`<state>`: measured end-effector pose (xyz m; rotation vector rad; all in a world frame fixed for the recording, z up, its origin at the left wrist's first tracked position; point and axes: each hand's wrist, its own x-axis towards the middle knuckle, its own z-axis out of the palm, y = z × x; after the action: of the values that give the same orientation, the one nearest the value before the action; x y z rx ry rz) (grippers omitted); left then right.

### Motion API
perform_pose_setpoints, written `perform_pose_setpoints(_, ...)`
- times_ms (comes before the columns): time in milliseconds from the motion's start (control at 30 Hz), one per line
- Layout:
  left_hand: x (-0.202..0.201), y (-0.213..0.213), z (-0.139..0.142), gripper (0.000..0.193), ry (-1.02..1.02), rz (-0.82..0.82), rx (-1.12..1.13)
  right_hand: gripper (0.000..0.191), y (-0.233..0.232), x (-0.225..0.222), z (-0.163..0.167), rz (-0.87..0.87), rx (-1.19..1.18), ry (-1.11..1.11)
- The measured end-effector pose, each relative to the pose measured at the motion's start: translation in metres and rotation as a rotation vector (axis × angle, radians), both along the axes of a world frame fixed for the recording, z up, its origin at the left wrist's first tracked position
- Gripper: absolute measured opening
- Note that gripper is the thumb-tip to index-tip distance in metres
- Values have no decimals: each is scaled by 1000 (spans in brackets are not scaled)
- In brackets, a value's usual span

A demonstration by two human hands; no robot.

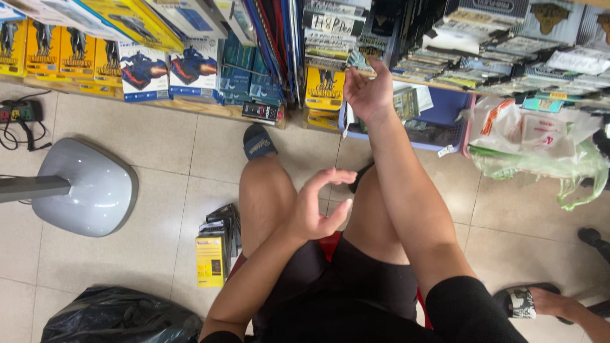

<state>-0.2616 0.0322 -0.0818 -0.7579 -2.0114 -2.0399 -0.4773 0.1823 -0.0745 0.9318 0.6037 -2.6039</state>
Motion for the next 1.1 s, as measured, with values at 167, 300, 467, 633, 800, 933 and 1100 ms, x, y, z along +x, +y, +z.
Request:
perform_pose_setpoints(167,-13,2,-23,71,-102,6,-95,65,-2,-21,-10,-53,-86,-118)
perform_pose_setpoints(300,-13,1,-27,72,-178,27,-69,66,-6,-22,-15,-125,15,-83)
perform_pose_setpoints(467,-14,2,-24,72,-208,23,-39,70,-7,-11,-11,-260,-67,-45)
perform_pose_setpoints(633,-12,1,-23,72,-234,25,-32,73,-7,-11,-12,-274,-139,-33)
perform_pose_setpoints(800,-12,0,-25,72,-256,47,-33,66,-11,-14,-20,-235,-29,-90)
perform_pose_setpoints(933,-13,-1,-24,71,-262,44,-40,60,-12,-14,-20,-240,49,-74)
perform_pose_setpoints(1100,-14,-1,-21,72,-276,59,-51,52,-11,-14,-19,-262,49,3)
